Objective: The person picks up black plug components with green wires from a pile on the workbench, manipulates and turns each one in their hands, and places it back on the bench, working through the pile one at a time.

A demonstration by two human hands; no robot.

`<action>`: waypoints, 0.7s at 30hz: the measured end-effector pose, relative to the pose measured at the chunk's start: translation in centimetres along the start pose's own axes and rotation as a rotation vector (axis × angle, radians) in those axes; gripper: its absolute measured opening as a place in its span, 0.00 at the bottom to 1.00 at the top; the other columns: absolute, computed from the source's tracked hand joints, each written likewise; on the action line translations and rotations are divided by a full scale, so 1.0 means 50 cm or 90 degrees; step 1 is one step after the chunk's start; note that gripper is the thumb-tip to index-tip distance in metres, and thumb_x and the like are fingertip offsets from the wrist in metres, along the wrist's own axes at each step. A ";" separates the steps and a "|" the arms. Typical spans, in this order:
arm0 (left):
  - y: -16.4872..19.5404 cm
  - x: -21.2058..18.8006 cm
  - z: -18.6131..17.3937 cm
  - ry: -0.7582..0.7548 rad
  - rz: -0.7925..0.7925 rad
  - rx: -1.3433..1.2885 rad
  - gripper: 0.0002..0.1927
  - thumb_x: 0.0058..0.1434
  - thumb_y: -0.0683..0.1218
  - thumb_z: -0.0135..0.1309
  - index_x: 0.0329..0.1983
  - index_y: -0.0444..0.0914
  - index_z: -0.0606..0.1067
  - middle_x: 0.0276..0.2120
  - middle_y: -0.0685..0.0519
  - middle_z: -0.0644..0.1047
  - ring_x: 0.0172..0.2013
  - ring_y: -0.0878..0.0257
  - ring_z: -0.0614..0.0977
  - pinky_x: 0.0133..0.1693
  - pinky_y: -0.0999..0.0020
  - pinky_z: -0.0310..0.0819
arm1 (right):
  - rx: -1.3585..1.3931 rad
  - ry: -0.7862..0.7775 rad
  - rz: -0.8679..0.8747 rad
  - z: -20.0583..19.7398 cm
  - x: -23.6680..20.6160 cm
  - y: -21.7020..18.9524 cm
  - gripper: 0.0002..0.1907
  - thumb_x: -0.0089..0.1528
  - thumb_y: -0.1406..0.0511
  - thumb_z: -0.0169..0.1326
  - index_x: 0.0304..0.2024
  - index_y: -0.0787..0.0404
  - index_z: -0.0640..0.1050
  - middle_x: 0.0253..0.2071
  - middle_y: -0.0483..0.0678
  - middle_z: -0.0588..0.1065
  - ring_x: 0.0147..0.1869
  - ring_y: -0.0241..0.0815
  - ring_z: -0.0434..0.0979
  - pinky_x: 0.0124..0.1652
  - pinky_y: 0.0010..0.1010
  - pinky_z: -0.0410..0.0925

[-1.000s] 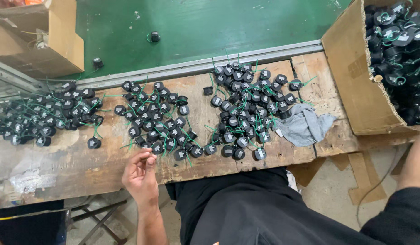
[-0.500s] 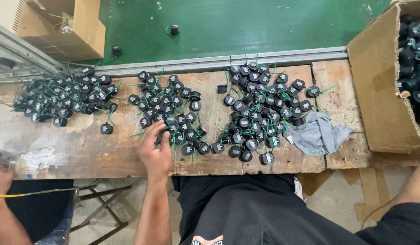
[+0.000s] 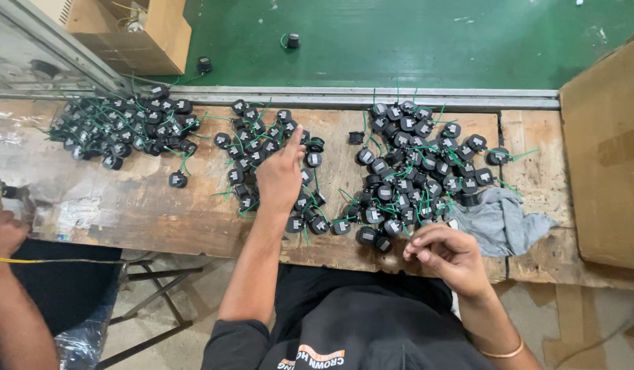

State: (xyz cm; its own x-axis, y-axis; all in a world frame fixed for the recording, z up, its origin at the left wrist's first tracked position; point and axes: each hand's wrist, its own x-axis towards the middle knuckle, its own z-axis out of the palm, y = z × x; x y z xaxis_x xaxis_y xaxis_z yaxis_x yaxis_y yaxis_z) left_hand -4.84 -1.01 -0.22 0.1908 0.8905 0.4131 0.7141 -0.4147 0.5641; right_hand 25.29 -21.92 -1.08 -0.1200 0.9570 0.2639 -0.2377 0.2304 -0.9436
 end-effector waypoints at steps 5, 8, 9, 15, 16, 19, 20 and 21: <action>0.066 -0.057 -0.010 0.086 0.148 -0.428 0.19 0.69 0.32 0.54 0.61 0.37 0.70 0.48 0.46 0.83 0.45 0.59 0.88 0.46 0.68 0.84 | 0.010 0.090 0.100 0.042 0.034 0.025 0.32 0.62 0.76 0.56 0.67 0.64 0.63 0.56 0.55 0.73 0.55 0.46 0.77 0.52 0.37 0.74; 0.118 -0.077 0.030 0.039 0.166 -0.555 0.18 0.69 0.32 0.55 0.60 0.37 0.71 0.47 0.47 0.83 0.46 0.61 0.88 0.47 0.70 0.86 | 0.006 0.094 0.138 0.080 0.076 0.054 0.46 0.57 0.76 0.57 0.72 0.55 0.49 0.65 0.49 0.63 0.62 0.41 0.71 0.53 0.35 0.72; 0.135 -0.081 0.045 -0.020 0.162 -0.590 0.18 0.69 0.32 0.55 0.60 0.37 0.71 0.47 0.46 0.84 0.45 0.62 0.88 0.46 0.70 0.85 | 0.016 0.091 0.150 0.091 0.088 0.063 0.51 0.55 0.77 0.57 0.72 0.51 0.44 0.68 0.46 0.60 0.65 0.39 0.69 0.54 0.35 0.71; 0.183 -0.089 0.082 -0.145 0.166 -0.632 0.11 0.65 0.34 0.59 0.50 0.35 0.76 0.43 0.48 0.84 0.42 0.63 0.88 0.43 0.71 0.85 | 0.019 0.146 0.127 0.106 0.108 0.097 0.26 0.64 0.79 0.58 0.64 0.70 0.70 0.55 0.50 0.74 0.59 0.39 0.74 0.57 0.32 0.70; 0.183 -0.090 0.080 -0.133 0.157 -0.609 0.10 0.64 0.34 0.60 0.47 0.35 0.78 0.42 0.49 0.85 0.40 0.65 0.88 0.41 0.72 0.84 | 0.071 0.150 0.142 0.102 0.103 0.099 0.25 0.63 0.78 0.58 0.62 0.70 0.71 0.53 0.50 0.75 0.55 0.41 0.76 0.55 0.32 0.72; 0.180 -0.104 0.064 -0.156 0.119 -0.691 0.08 0.68 0.32 0.56 0.47 0.34 0.80 0.42 0.48 0.84 0.41 0.64 0.87 0.44 0.69 0.83 | 0.183 0.144 0.175 0.089 0.081 0.105 0.21 0.63 0.75 0.58 0.59 0.69 0.72 0.47 0.52 0.78 0.48 0.45 0.81 0.48 0.33 0.76; 0.176 -0.107 0.056 -0.174 0.104 -0.664 0.09 0.67 0.32 0.56 0.47 0.34 0.81 0.41 0.48 0.85 0.40 0.64 0.87 0.43 0.69 0.83 | 0.195 0.131 0.178 0.086 0.074 0.106 0.20 0.64 0.75 0.58 0.58 0.70 0.72 0.47 0.53 0.78 0.48 0.46 0.82 0.46 0.34 0.76; 0.170 -0.111 0.047 -0.191 0.090 -0.637 0.10 0.65 0.33 0.56 0.47 0.35 0.81 0.41 0.48 0.85 0.39 0.63 0.87 0.42 0.69 0.83 | 0.206 0.118 0.181 0.084 0.069 0.108 0.19 0.64 0.74 0.58 0.57 0.70 0.72 0.46 0.55 0.78 0.47 0.47 0.83 0.45 0.34 0.77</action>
State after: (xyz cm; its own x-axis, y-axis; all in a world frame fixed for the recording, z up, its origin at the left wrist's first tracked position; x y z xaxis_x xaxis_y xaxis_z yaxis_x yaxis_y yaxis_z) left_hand 1.73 -9.04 0.61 0.4854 0.7750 0.4047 -0.1828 -0.3627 0.9138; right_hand 19.55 -18.14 -4.41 -0.0570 0.9963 -0.0641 -0.5124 -0.0843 -0.8546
